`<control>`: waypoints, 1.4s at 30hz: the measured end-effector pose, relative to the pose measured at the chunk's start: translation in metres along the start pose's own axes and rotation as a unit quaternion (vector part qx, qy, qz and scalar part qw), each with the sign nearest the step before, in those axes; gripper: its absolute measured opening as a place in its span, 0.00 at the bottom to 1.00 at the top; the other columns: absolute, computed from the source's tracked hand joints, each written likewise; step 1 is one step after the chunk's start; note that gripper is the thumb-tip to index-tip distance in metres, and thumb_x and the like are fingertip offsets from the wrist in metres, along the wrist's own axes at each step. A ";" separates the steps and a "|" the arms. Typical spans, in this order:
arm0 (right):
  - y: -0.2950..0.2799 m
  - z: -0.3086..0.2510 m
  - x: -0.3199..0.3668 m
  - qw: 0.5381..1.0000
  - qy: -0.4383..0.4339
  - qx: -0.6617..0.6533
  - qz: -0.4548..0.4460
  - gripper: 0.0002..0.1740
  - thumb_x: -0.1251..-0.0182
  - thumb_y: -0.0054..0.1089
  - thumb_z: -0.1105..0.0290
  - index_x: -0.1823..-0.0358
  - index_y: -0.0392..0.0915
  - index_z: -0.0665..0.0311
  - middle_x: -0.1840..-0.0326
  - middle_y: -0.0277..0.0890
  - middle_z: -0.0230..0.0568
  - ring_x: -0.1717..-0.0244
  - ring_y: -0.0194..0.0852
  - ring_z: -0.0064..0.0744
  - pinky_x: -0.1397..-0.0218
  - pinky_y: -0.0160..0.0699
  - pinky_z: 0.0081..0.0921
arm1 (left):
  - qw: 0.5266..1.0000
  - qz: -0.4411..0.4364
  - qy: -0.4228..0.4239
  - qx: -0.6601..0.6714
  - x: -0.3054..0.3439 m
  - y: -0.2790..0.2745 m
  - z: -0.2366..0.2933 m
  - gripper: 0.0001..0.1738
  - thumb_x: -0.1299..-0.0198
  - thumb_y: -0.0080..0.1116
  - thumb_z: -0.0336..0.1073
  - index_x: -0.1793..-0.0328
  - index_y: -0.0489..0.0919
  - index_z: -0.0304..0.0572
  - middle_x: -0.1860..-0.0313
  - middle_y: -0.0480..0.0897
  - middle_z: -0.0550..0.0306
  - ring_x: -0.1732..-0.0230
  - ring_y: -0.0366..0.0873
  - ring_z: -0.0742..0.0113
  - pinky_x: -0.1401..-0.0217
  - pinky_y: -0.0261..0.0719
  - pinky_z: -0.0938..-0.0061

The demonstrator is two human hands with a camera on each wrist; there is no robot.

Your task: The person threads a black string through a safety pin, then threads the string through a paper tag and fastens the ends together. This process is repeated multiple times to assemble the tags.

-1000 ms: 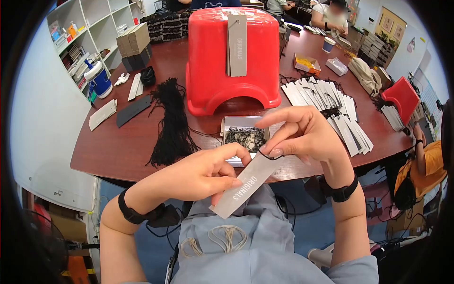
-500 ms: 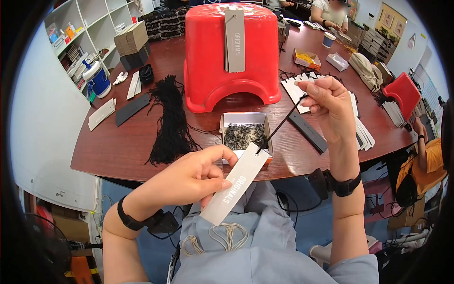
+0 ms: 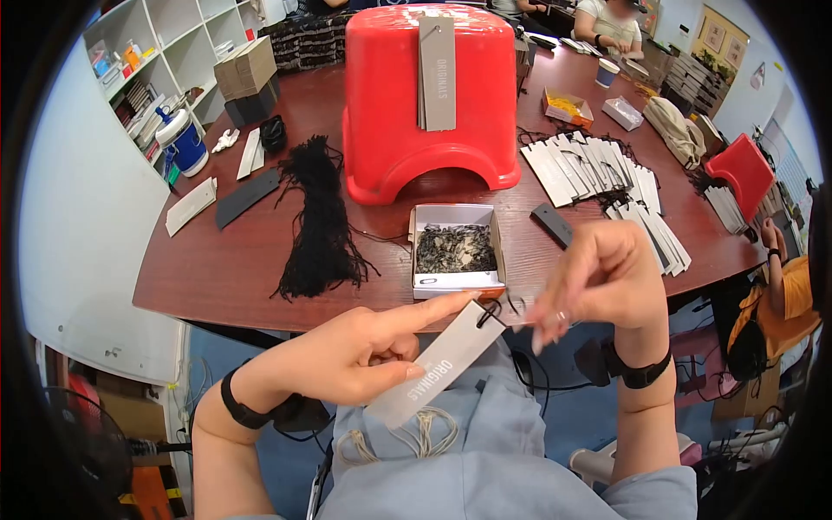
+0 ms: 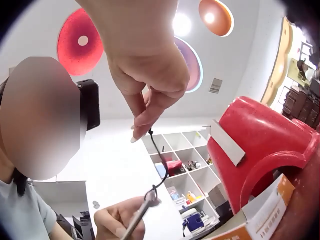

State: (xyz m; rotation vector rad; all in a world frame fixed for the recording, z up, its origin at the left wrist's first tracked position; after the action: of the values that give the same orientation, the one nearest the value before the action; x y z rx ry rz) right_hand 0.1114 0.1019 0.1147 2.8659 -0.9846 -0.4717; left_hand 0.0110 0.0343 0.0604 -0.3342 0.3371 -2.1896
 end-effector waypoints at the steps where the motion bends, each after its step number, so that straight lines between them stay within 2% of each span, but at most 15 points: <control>1: 0.008 -0.004 0.003 0.998 -0.021 -0.026 -0.050 0.06 0.54 0.54 0.87 0.77 0.67 0.73 0.77 0.74 0.55 0.70 0.78 0.41 0.72 0.79 0.26 | 1.000 0.002 -0.002 0.003 0.001 0.001 0.002 0.35 0.52 0.44 0.23 0.34 0.53 0.46 0.69 0.78 0.50 0.83 0.67 0.76 0.77 0.65 0.81; 3: 0.016 -0.013 0.005 0.992 -0.049 -0.083 -0.083 0.07 0.56 0.55 0.88 0.78 0.67 0.73 0.76 0.74 0.59 0.75 0.78 0.41 0.78 0.79 0.25 | 0.984 0.001 -0.020 0.177 0.000 0.004 0.004 0.35 0.51 0.45 0.24 0.34 0.51 0.44 0.74 0.77 0.56 0.82 0.61 0.82 0.77 0.63 0.85; 7: -0.024 -0.037 0.000 0.977 -0.161 -0.136 0.031 0.06 0.53 0.54 0.85 0.77 0.68 0.68 0.73 0.74 0.61 0.78 0.77 0.38 0.83 0.76 0.17 | 0.983 0.014 -0.031 0.178 0.003 0.005 -0.007 0.35 0.50 0.46 0.24 0.34 0.51 0.42 0.76 0.77 0.57 0.82 0.64 0.79 0.75 0.65 0.84; 12: -0.051 -0.030 -0.008 0.975 -0.154 -0.049 0.150 0.03 0.49 0.53 0.82 0.75 0.70 0.67 0.69 0.74 0.59 0.77 0.77 0.30 0.81 0.74 0.11 | 0.991 0.046 0.081 -0.097 0.009 0.004 0.016 0.34 0.52 0.48 0.25 0.35 0.55 0.43 0.79 0.75 0.55 0.83 0.67 0.72 0.75 0.67 0.82; 17: -0.062 -0.019 -0.016 0.971 -0.118 -0.021 0.207 0.02 0.49 0.53 0.81 0.75 0.70 0.68 0.69 0.75 0.57 0.76 0.78 0.29 0.80 0.74 0.11 | 0.989 0.064 0.100 -0.090 0.013 0.002 0.021 0.33 0.52 0.48 0.24 0.36 0.57 0.42 0.80 0.75 0.57 0.84 0.67 0.76 0.76 0.66 0.83; 18: -0.066 -0.018 -0.016 0.969 -0.113 -0.030 0.220 0.03 0.49 0.54 0.81 0.76 0.70 0.68 0.69 0.75 0.57 0.76 0.78 0.30 0.80 0.74 0.12 | 0.992 0.118 0.036 -0.008 0.015 -0.008 0.009 0.32 0.52 0.47 0.24 0.37 0.57 0.41 0.80 0.75 0.58 0.83 0.67 0.79 0.76 0.66 0.84; 19: -0.069 -0.019 -0.013 0.968 -0.116 -0.028 0.219 0.03 0.49 0.54 0.81 0.76 0.70 0.68 0.69 0.75 0.57 0.76 0.78 0.30 0.80 0.74 0.12 | 0.982 0.171 -0.029 0.074 0.018 -0.017 -0.006 0.31 0.51 0.47 0.23 0.37 0.57 0.39 0.80 0.75 0.60 0.82 0.66 0.82 0.76 0.66 0.85; 21: -0.032 -0.013 -0.013 0.997 -0.072 -0.012 -0.003 0.05 0.50 0.54 0.82 0.78 0.68 0.67 0.71 0.75 0.57 0.76 0.77 0.32 0.81 0.73 0.14 | 0.969 0.231 -0.051 0.068 0.022 -0.032 -0.013 0.30 0.50 0.45 0.22 0.37 0.57 0.36 0.79 0.75 0.62 0.79 0.66 0.85 0.75 0.65 0.87; 24: -0.021 -0.006 -0.007 0.998 -0.024 0.038 0.033 0.07 0.51 0.54 0.83 0.80 0.66 0.66 0.73 0.75 0.58 0.77 0.77 0.34 0.82 0.73 0.16 | 0.963 0.251 -0.046 0.089 0.025 -0.038 -0.014 0.29 0.48 0.45 0.22 0.37 0.57 0.35 0.79 0.75 0.62 0.79 0.66 0.84 0.75 0.65 0.88; 28: -0.015 -0.006 -0.010 0.992 -0.045 0.092 0.067 0.09 0.54 0.57 0.83 0.69 0.71 0.69 0.73 0.76 0.44 0.71 0.76 0.26 0.77 0.73 0.14 | 0.968 0.171 -0.039 0.181 0.025 -0.026 -0.008 0.27 0.46 0.45 0.23 0.38 0.57 0.33 0.76 0.76 0.60 0.77 0.66 0.85 0.75 0.63 0.90; 29: 0.004 -0.007 -0.013 0.981 -0.092 0.168 -0.023 0.18 0.57 0.63 0.81 0.61 0.71 0.68 0.74 0.74 0.34 0.70 0.73 0.20 0.75 0.72 0.13 | 0.968 0.171 -0.039 0.181 0.025 -0.026 -0.007 0.27 0.46 0.45 0.23 0.38 0.57 0.33 0.76 0.76 0.60 0.77 0.66 0.85 0.75 0.63 0.90; 30: 0.008 0.004 -0.012 0.972 -0.021 0.232 -0.004 0.25 0.63 0.67 0.78 0.58 0.71 0.65 0.78 0.69 0.29 0.75 0.68 0.17 0.75 0.70 0.13 | 0.964 0.154 -0.038 0.213 0.024 -0.022 -0.006 0.28 0.46 0.46 0.24 0.38 0.57 0.33 0.76 0.76 0.60 0.78 0.65 0.86 0.77 0.61 0.90; 36: 0.019 -0.014 -0.022 0.888 -0.115 0.444 -0.005 0.25 0.65 0.65 0.79 0.59 0.73 0.63 0.85 0.58 0.25 0.82 0.56 0.14 0.79 0.62 0.13 | 0.962 0.108 -0.054 0.243 0.026 -0.009 -0.004 0.28 0.47 0.49 0.26 0.38 0.58 0.34 0.81 0.73 0.64 0.80 0.63 0.87 0.78 0.59 0.92; 40: -0.006 -0.028 -0.021 0.940 -0.129 0.315 0.018 0.16 0.56 0.56 0.84 0.62 0.73 0.67 0.88 0.56 0.20 0.86 0.49 0.09 0.85 0.52 0.10 | 0.972 0.110 -0.046 0.201 0.031 -0.009 -0.008 0.28 0.49 0.49 0.24 0.39 0.60 0.34 0.81 0.73 0.64 0.80 0.65 0.85 0.76 0.62 0.90; 42: -0.027 -0.024 -0.017 0.988 -0.097 0.089 0.086 0.12 0.52 0.52 0.84 0.63 0.73 0.68 0.88 0.56 0.19 0.91 0.45 0.07 0.88 0.42 0.09 | 0.975 0.126 -0.035 0.179 0.031 -0.010 -0.012 0.28 0.50 0.49 0.24 0.39 0.61 0.34 0.81 0.73 0.63 0.81 0.65 0.84 0.77 0.63 0.88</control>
State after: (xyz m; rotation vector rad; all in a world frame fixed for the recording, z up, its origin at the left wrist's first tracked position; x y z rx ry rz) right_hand 0.1214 0.1329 0.1376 2.8938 -1.3576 -0.6899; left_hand -0.0185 0.0170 0.0568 -0.1563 -0.0564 -1.9350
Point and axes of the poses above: each hand's wrist, its own x-axis away from the middle knuckle, its own y-axis out of the palm, z = x × y, the point moved 10 cm from there along -x, towards the middle knuckle
